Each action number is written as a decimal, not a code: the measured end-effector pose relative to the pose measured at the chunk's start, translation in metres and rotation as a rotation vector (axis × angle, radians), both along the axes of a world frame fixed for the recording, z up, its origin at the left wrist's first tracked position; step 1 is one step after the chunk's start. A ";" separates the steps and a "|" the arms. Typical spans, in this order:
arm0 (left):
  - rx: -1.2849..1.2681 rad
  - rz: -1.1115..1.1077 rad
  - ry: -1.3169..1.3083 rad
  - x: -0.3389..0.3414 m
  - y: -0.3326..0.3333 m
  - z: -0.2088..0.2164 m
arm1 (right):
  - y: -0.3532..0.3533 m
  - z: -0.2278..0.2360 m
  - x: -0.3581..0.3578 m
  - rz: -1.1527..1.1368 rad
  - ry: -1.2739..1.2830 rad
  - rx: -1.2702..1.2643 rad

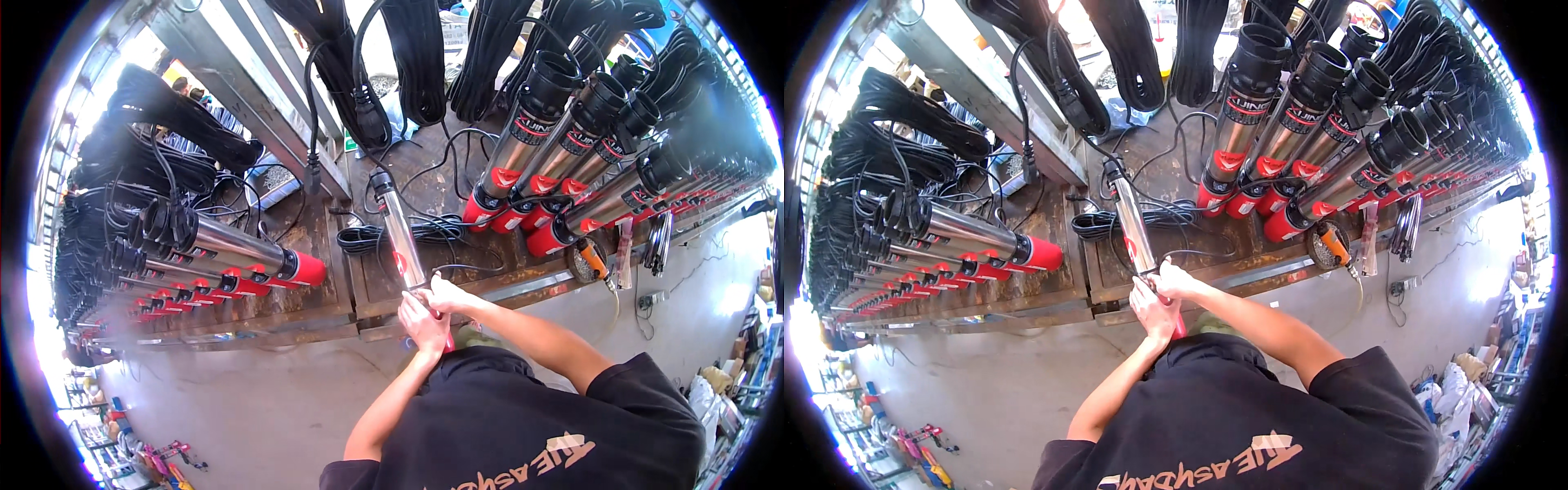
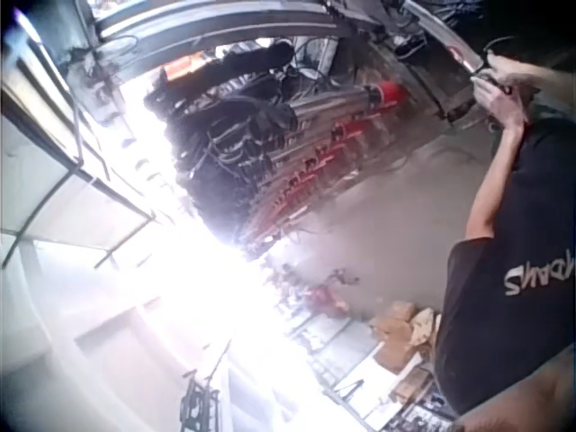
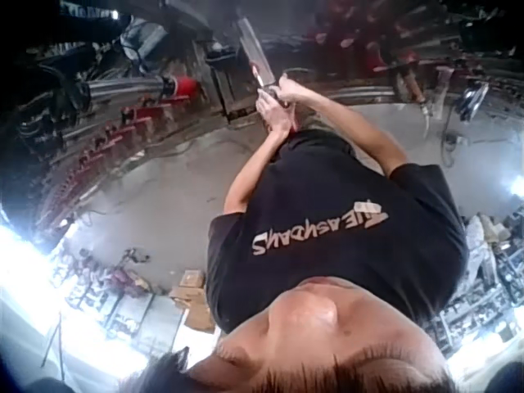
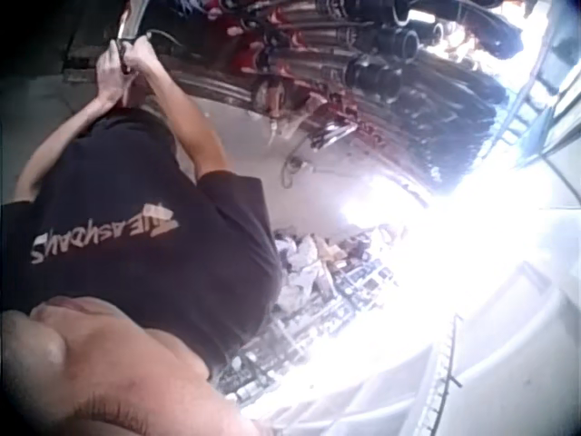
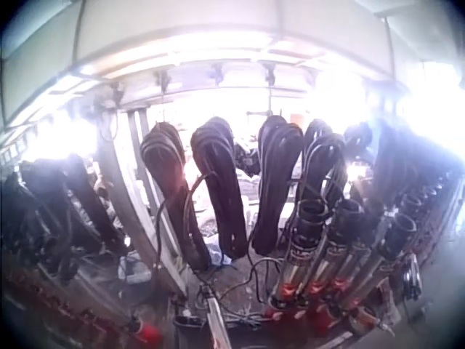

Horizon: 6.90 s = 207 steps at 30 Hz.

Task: The person assembles industrial pumps at a workbench by picking up a metal component, inserting it into the pump housing, and using a power screwdriver to secure it with a screw.

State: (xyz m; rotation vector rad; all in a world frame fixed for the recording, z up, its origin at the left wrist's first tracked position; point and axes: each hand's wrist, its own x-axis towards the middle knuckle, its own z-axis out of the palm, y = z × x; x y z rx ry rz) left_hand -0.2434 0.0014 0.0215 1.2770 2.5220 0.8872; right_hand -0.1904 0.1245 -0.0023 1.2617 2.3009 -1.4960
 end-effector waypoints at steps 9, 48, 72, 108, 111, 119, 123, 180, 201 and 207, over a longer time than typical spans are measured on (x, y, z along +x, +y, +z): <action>-0.588 -0.107 0.624 0.005 0.023 0.005 | 0.022 -0.009 0.021 -0.233 0.318 -0.537; -0.230 0.285 -0.619 -0.011 0.059 0.017 | 0.114 0.044 0.373 0.114 -0.601 0.950; 0.025 0.154 -0.963 -0.038 0.036 -0.039 | -0.012 0.036 0.095 -0.621 0.612 -0.331; 0.112 0.083 -1.230 -0.056 0.026 -0.051 | -0.023 -0.033 0.122 -0.260 0.130 0.530; 0.115 0.084 -1.289 -0.056 0.024 -0.051 | -0.021 -0.032 0.102 -0.170 0.198 0.570; 0.065 0.080 -1.260 -0.062 0.024 -0.058 | -0.011 -0.010 0.087 -0.407 0.447 0.246; 0.092 0.042 -1.278 -0.062 0.022 -0.063 | -0.010 0.010 0.072 -0.506 0.674 -0.016; 0.103 0.053 -1.314 -0.066 0.024 -0.067 | 0.015 0.084 0.298 -1.111 1.936 -0.744; 0.075 0.040 -1.215 -0.058 0.023 -0.052 | -0.040 0.112 0.059 -1.070 1.388 -0.150; 0.082 0.023 -1.169 -0.059 0.024 -0.058 | -0.033 0.081 0.028 -0.982 1.256 0.001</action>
